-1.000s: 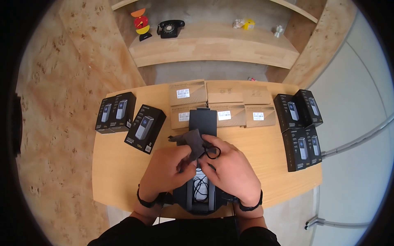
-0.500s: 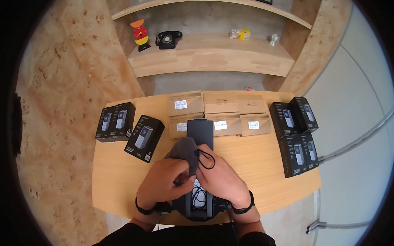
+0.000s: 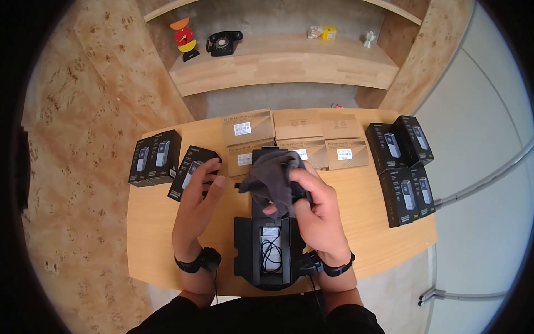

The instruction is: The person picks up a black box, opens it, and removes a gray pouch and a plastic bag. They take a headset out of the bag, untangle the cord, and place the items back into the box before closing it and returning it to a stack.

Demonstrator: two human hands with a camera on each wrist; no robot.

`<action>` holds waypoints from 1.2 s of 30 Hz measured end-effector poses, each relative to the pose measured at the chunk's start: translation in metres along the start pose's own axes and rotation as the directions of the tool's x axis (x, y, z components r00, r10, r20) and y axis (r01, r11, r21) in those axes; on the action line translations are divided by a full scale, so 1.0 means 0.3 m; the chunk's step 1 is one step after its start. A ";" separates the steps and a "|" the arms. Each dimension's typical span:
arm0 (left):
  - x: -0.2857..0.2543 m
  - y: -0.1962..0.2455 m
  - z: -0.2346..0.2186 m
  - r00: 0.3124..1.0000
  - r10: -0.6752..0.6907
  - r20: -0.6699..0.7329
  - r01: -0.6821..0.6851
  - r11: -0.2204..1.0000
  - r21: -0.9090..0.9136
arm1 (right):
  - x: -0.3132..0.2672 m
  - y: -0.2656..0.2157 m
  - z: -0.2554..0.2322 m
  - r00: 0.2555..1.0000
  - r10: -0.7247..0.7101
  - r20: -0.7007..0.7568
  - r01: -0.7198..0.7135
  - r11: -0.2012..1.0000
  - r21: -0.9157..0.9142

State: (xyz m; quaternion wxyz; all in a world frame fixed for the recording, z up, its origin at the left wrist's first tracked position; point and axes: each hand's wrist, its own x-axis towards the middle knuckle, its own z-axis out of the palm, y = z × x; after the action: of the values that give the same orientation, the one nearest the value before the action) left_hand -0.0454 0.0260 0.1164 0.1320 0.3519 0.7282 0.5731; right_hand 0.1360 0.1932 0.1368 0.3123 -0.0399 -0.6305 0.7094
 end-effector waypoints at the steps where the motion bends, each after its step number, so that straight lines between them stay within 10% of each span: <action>1: 0.004 -0.019 0.001 0.998 -0.020 0.055 0.022 0.999 -0.035 | -0.008 0.025 -0.015 0.999 -0.041 0.011 0.040 0.994 0.097; 6: 0.040 -0.035 0.009 0.912 0.008 0.410 0.237 0.805 -0.544 | -0.006 0.012 0.027 0.983 -0.143 -0.114 0.180 0.864 0.469; 10: 0.033 -0.025 0.065 0.878 -0.028 0.478 0.428 0.495 -0.756 | -0.010 0.006 0.044 0.968 -0.155 -0.196 0.217 0.910 0.354; 12: 0.038 -0.027 0.077 0.941 -0.093 0.325 0.324 0.520 -0.790 | -0.012 0.005 0.021 0.962 -0.170 -0.215 0.180 0.983 0.026; 18: 0.041 0.012 0.029 0.984 -0.155 0.086 0.159 0.557 -0.815 | -0.030 -0.031 -0.014 0.992 0.087 -0.088 -0.101 0.980 -0.173; 36: 0.035 0.017 0.054 0.990 -0.060 -0.128 -0.040 0.750 -0.661 | 0.062 -0.016 -0.011 0.984 0.014 0.178 0.116 0.708 -0.696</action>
State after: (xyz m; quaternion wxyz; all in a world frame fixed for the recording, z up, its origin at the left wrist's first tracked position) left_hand -0.0414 0.0456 0.1183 0.1991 0.2370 0.4877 0.8163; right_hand 0.1244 0.2052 0.1468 0.2380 -0.0777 -0.8782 0.4076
